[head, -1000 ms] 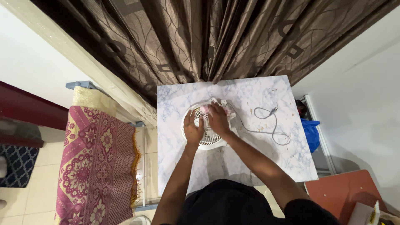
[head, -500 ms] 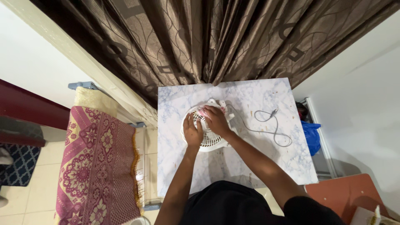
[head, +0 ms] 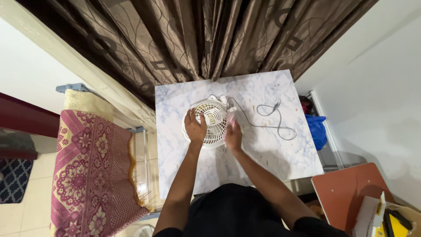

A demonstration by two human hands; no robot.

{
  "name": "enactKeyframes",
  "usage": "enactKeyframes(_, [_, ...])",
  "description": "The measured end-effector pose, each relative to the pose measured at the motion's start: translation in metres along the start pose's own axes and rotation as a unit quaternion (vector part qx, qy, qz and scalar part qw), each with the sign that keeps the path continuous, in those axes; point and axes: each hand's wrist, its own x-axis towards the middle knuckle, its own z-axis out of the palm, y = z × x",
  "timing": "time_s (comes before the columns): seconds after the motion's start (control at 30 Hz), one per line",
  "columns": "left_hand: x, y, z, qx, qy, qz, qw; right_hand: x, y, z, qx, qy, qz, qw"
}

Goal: The person wipes a small yellow and blue fan with a red and white checkered cloth. They repeatedly remove and reattach the front grille while wiping the fan's surface and grille.

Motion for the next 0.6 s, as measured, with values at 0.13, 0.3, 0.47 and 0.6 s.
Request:
enactKeyframes(0.13, [-0.012, 0.002, 0.003, 0.015, 0.019, 0.011, 1.000, 0.044, -0.009, 0.013, 0.035, 0.077, -0.105, 0.991])
enactKeyframes(0.3, [-0.008, 0.007, 0.011, 0.035, 0.038, 0.009, 0.999, 0.019, 0.019, 0.022, -0.125, 0.106, -0.292, 0.942])
enactKeyframes(0.47, [-0.001, 0.010, 0.014, 0.053, 0.018, -0.007, 0.998, -0.041, 0.020, -0.007, -0.123, -0.021, -0.385, 0.914])
enactKeyframes(0.6, [-0.002, 0.007, 0.019, 0.054, 0.017, -0.012, 0.998, -0.041, 0.002, -0.016, -0.220, 0.015, -0.453, 0.864])
